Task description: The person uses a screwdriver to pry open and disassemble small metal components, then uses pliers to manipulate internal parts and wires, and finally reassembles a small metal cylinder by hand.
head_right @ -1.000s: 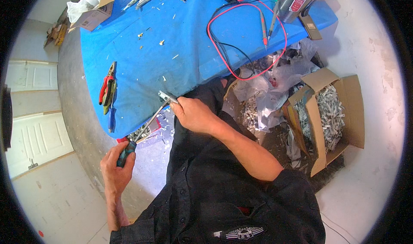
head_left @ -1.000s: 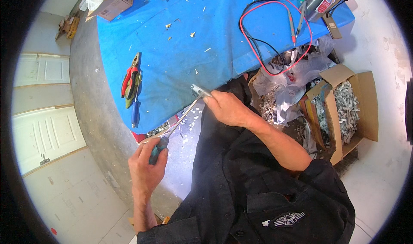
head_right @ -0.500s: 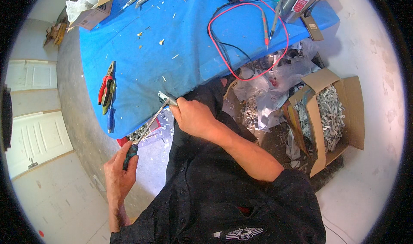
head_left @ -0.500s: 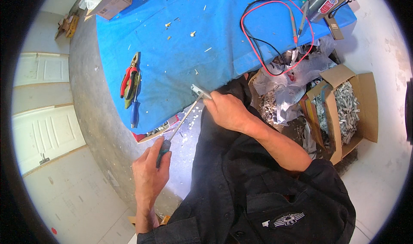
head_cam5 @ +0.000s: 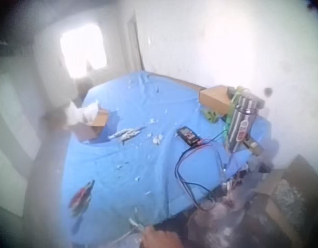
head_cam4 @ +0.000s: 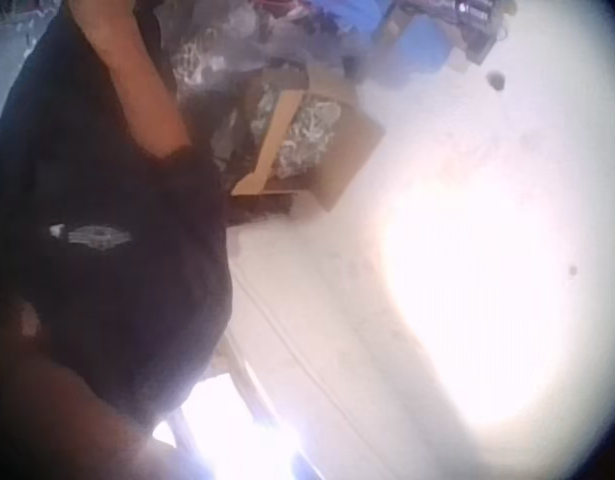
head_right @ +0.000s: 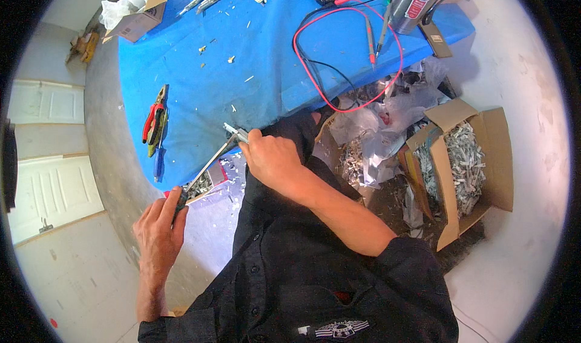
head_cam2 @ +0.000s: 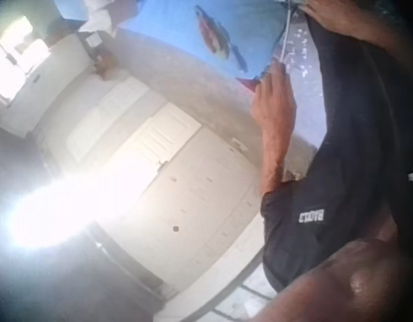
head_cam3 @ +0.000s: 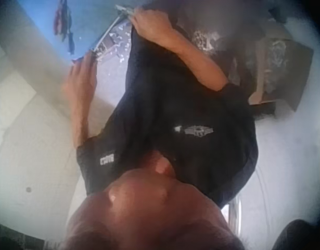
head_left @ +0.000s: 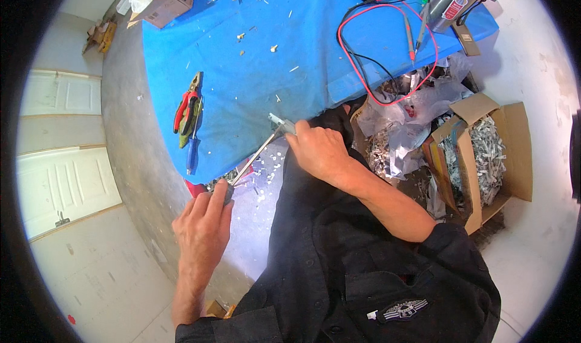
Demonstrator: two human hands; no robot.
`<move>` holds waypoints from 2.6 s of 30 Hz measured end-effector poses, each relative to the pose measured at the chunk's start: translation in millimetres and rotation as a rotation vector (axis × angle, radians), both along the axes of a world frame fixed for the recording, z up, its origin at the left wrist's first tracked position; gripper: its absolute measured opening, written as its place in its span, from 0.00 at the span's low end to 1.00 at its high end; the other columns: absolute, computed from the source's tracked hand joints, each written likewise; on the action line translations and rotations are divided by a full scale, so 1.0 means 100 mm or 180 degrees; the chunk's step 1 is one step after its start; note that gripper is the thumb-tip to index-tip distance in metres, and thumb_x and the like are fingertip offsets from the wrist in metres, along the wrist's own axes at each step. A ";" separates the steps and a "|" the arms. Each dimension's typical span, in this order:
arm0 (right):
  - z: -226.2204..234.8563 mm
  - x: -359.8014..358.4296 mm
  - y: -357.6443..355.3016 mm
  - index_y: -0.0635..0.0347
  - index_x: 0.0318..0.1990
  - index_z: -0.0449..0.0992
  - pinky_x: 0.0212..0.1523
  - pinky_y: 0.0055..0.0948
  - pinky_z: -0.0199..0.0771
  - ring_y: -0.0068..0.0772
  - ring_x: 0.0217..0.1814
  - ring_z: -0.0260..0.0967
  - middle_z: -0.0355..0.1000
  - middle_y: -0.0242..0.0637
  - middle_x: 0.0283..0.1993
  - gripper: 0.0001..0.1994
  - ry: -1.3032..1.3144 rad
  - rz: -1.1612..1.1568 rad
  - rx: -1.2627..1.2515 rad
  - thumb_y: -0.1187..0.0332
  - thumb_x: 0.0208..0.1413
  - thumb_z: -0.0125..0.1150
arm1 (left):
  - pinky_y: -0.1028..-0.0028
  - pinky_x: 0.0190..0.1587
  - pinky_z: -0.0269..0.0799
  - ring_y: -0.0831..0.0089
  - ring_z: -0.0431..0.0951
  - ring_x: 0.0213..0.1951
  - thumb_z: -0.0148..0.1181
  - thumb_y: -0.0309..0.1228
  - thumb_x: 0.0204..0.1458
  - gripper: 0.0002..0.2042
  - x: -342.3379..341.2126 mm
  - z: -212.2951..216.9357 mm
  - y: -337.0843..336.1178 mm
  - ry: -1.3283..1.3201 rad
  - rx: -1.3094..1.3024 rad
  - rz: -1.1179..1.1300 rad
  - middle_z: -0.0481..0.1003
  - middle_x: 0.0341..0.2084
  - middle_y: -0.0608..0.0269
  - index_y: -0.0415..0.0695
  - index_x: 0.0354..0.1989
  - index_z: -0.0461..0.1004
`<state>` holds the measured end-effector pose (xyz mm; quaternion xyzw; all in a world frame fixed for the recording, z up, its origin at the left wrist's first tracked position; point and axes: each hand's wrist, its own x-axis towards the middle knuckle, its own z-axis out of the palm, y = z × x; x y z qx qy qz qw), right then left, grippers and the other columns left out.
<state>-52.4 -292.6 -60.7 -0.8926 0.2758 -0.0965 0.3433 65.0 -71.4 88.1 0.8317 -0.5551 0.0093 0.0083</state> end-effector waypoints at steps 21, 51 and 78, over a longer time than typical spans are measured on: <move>0.05 -0.08 -0.16 0.65 0.38 0.72 0.24 0.30 0.66 0.23 0.22 0.64 0.75 0.36 0.28 0.15 -0.0363 -0.0008 0.3504 0.59 0.67 0.53 | 0.66 0.43 0.78 0.56 0.85 0.39 0.66 0.22 0.52 0.17 -0.06 -0.10 0.05 0.2028 -0.0334 0.1123 0.82 0.39 0.45 0.37 0.52 0.79; -0.23 -0.05 -0.11 0.68 0.33 0.72 0.34 0.40 0.68 0.33 0.30 0.65 0.68 0.41 0.26 0.21 -0.0582 0.0099 0.3045 0.56 0.72 0.50 | 0.71 0.36 0.75 0.71 0.80 0.30 0.66 0.25 0.54 0.16 0.06 -0.16 0.04 0.2483 -0.0194 0.1315 0.81 0.30 0.54 0.38 0.52 0.79; -0.05 0.00 0.02 0.69 0.40 0.72 0.40 0.64 0.73 0.70 0.38 0.76 0.77 0.65 0.32 0.18 0.0208 -0.0014 0.1132 0.56 0.68 0.56 | 0.59 0.38 0.78 0.48 0.83 0.36 0.65 0.23 0.54 0.19 -0.03 0.11 -0.01 0.1545 -0.0033 0.0655 0.81 0.37 0.47 0.41 0.56 0.76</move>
